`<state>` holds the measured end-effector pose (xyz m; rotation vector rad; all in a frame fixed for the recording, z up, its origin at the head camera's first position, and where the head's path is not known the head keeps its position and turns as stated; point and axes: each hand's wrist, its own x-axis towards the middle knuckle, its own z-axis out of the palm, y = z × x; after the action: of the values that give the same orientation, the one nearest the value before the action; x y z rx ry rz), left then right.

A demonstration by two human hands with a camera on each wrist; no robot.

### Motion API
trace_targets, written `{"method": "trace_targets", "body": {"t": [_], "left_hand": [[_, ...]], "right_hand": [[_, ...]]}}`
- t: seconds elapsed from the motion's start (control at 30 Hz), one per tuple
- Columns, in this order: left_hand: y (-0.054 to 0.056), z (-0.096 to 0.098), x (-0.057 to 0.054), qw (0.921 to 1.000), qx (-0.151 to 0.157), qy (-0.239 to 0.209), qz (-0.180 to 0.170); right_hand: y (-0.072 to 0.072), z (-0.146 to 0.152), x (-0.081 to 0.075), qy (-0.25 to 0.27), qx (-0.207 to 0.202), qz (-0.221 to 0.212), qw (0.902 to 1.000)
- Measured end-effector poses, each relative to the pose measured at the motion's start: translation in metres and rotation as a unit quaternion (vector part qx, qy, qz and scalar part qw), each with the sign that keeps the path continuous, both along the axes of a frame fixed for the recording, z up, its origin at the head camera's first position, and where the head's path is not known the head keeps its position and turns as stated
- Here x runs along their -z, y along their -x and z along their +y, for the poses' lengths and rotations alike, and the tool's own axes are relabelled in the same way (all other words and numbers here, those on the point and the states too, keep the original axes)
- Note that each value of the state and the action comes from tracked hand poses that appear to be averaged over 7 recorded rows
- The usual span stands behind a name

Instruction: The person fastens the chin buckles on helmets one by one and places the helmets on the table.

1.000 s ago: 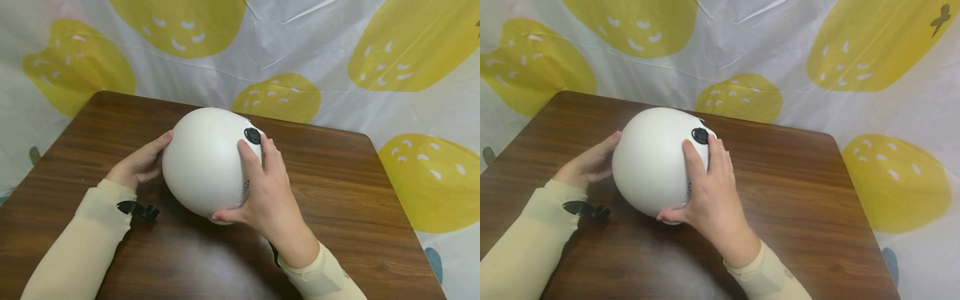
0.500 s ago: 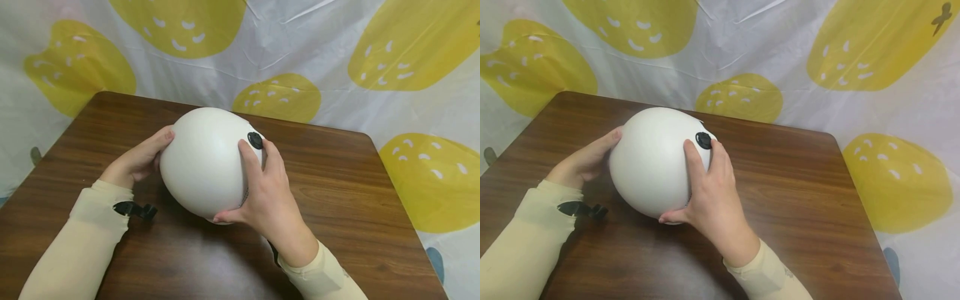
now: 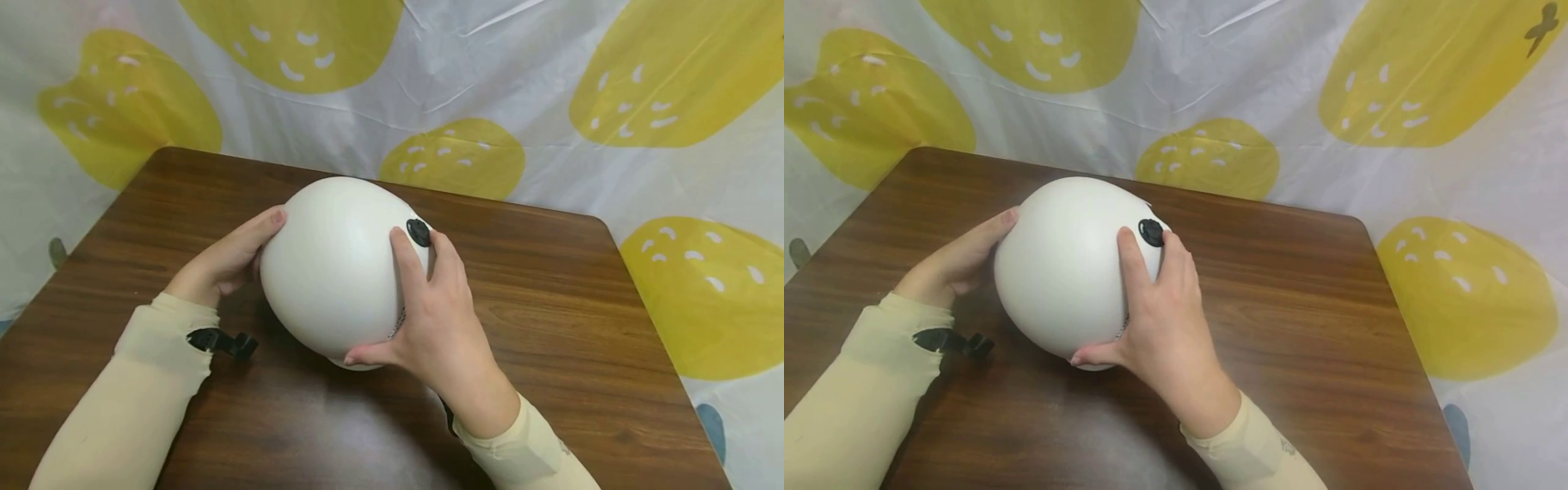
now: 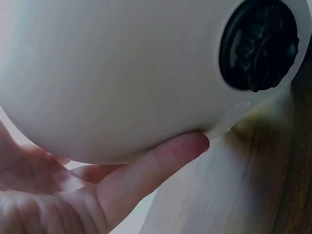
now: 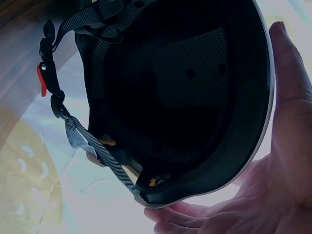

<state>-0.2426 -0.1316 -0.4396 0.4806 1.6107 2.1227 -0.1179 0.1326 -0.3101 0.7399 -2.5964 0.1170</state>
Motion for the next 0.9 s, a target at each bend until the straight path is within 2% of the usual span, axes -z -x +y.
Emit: {"method": "trace_targets", "body": {"t": [0.3,0.7,0.9], "left_hand": [[-0.003,-0.002,-0.005,0.9995,-0.007,0.026,0.017],[-0.006,-0.004,-0.008,0.9985,-0.014,0.04,0.034],[-0.007,-0.004,-0.012,0.9982,-0.019,0.048,0.031]], "right_hand": [[-0.002,-0.002,0.0,-0.021,0.009,0.008,0.9997],[-0.004,-0.004,0.002,-0.035,0.03,-0.005,0.9989],[-0.004,-0.005,0.003,-0.034,0.039,-0.017,0.9985]]}}
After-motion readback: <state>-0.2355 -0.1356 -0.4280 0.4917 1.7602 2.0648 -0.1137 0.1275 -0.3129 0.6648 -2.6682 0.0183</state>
